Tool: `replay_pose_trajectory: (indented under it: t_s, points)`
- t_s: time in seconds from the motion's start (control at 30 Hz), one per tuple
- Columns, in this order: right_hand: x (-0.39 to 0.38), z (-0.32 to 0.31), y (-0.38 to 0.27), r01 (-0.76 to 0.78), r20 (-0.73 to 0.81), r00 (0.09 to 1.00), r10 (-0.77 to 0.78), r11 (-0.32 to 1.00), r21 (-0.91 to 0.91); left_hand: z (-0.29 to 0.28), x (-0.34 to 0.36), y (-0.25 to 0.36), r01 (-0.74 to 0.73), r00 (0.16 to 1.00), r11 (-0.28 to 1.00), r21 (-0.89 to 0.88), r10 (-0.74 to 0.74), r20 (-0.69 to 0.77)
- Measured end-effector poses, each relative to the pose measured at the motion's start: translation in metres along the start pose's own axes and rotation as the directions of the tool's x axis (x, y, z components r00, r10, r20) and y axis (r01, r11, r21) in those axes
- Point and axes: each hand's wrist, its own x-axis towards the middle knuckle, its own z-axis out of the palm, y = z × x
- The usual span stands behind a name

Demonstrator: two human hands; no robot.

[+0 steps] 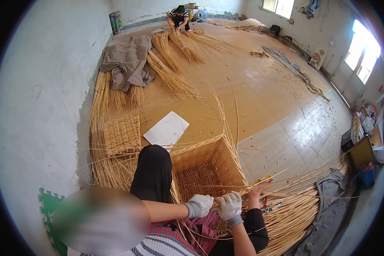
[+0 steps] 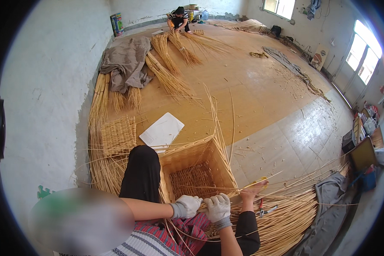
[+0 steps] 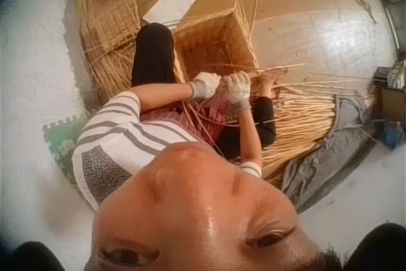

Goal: Weaving a wicker basket while sitting on the floor.

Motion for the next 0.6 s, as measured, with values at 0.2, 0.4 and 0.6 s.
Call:
replay_pose_trajectory:
  t_s: [0.2, 0.4, 0.6]
  points:
    - [0.000, 0.002, 0.006, 0.031, 0.146, 0.989, -0.017, 0.995, -0.094, 0.012, 0.002, -0.006, -0.021, 1.000, 0.995, -0.094, 0.021, -0.008]
    - [0.002, -0.003, 0.001, 0.005, 0.136, 0.991, -0.006, 1.000, 0.012, 0.014, 0.010, -0.008, -0.068, 0.977, 0.986, -0.154, 0.035, -0.210]
    - [-0.059, -0.019, -0.018, -0.740, -0.394, 0.479, 0.784, 0.602, 0.299, -0.017, 0.040, 0.031, -0.342, 0.867, 0.939, -0.017, 0.309, -0.391]
